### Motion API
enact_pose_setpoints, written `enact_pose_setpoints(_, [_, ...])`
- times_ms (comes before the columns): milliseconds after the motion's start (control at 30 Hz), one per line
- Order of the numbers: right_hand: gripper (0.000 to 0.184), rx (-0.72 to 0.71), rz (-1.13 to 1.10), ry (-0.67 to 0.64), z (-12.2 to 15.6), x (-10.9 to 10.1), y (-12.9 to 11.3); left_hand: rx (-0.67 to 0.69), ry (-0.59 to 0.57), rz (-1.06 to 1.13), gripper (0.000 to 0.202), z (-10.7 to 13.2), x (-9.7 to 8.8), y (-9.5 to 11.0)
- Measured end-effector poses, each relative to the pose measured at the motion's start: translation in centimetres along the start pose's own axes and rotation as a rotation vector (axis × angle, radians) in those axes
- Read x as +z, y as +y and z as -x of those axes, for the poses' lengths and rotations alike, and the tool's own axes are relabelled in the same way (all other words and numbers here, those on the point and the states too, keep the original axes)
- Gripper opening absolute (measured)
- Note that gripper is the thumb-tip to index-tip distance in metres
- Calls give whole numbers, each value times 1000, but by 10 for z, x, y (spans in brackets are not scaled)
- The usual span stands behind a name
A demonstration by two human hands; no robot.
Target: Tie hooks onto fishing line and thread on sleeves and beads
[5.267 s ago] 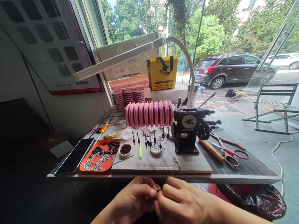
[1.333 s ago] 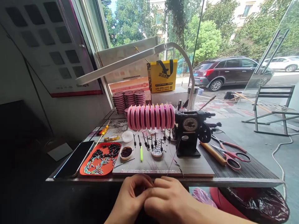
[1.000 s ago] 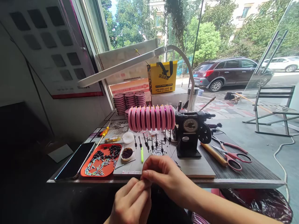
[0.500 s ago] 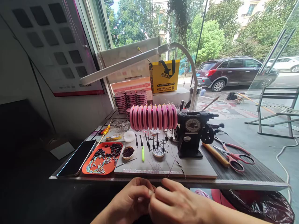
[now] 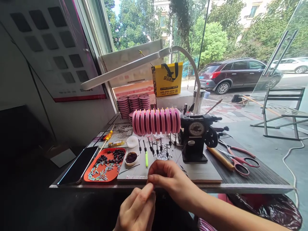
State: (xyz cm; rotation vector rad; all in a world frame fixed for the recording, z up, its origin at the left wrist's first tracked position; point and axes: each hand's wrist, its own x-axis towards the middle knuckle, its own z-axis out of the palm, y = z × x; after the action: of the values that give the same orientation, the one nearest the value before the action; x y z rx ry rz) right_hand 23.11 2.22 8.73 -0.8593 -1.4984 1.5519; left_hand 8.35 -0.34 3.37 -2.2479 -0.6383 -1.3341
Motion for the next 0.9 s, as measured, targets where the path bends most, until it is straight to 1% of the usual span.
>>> enact_pose_setpoints(33, [38,-3,25,3,3,-2,0,45,-37,42,20,-4,-1,-2])
enact_pose_setpoints(67, [34,-21,88,18,7,-3,1,4,-95,137,20,-9,-3,-4])
enact_pose_setpoints(100, [28,-71,198,30,12,-5,2,-141,-170,291,20,-14,-5,-6])
enact_pose_setpoints(133, [20,-165,359,28,19,-6,3,-425,-257,520,19,-19,-7,-8])
enact_pose_setpoints(167, [12,-309,563,3,25,-8,4,-781,-344,781,15,-23,-8,-9])
enact_pose_setpoints(200, [12,-468,783,-42,31,-9,6,-1149,-426,1035,11,-27,-9,-10])
enact_pose_setpoints(233, [17,-624,989,-99,36,-10,8,-1453,-496,1242,7,-29,-9,-11])
enact_pose_setpoints(267, [22,-756,1150,-150,40,-11,10,-1638,-545,1371,4,-31,-8,-12])
enact_pose_setpoints(300, [27,-853,1273,-181,42,-11,13,-1749,-571,1449,3,-32,-7,-13])
enact_pose_setpoints(333, [29,-916,1359,-178,43,-11,16,-1788,-589,1478,3,-32,-6,-13])
enact_pose_setpoints(367, [30,-956,1405,-162,43,-11,18,-1800,-597,1479,3,-32,-5,-14])
enact_pose_setpoints(433, [34,-1004,1435,-133,40,-10,21,-1849,-596,1480,4,-32,-4,-14])
enact_pose_setpoints(500, [41,-1010,1432,-156,38,-7,20,-1863,-591,1460,5,-33,-4,-13])
enact_pose_setpoints(567, [50,-988,1406,-219,37,-4,17,-1835,-580,1412,3,-34,-5,-13])
enact_pose_setpoints(600, [53,-963,1358,-222,37,-3,15,-1779,-560,1368,3,-34,-7,-13])
enact_pose_setpoints(633, [55,-917,1275,-213,36,-1,13,-1680,-533,1307,2,-33,-8,-13])
enact_pose_setpoints(667, [55,-833,1165,-178,36,1,11,-1542,-506,1228,2,-32,-10,-12])
enact_pose_setpoints(700, [51,-714,1030,-124,35,2,10,-1377,-480,1133,4,-29,-11,-11])
enact_pose_setpoints(767, [40,-432,700,-10,30,4,6,-1004,-417,887,12,-20,-11,-7])
enact_pose_setpoints(800, [34,-295,531,24,27,4,5,-835,-372,742,14,-15,-11,-4])
enact_pose_setpoints(833, [31,-181,371,47,22,4,4,-673,-299,577,15,-10,-10,-2])
enact_pose_setpoints(867, [31,-96,235,61,18,4,2,-525,-207,400,16,-6,-8,0])
enact_pose_setpoints(900, [33,-43,134,55,13,3,2,-386,-120,243,17,-2,-6,2])
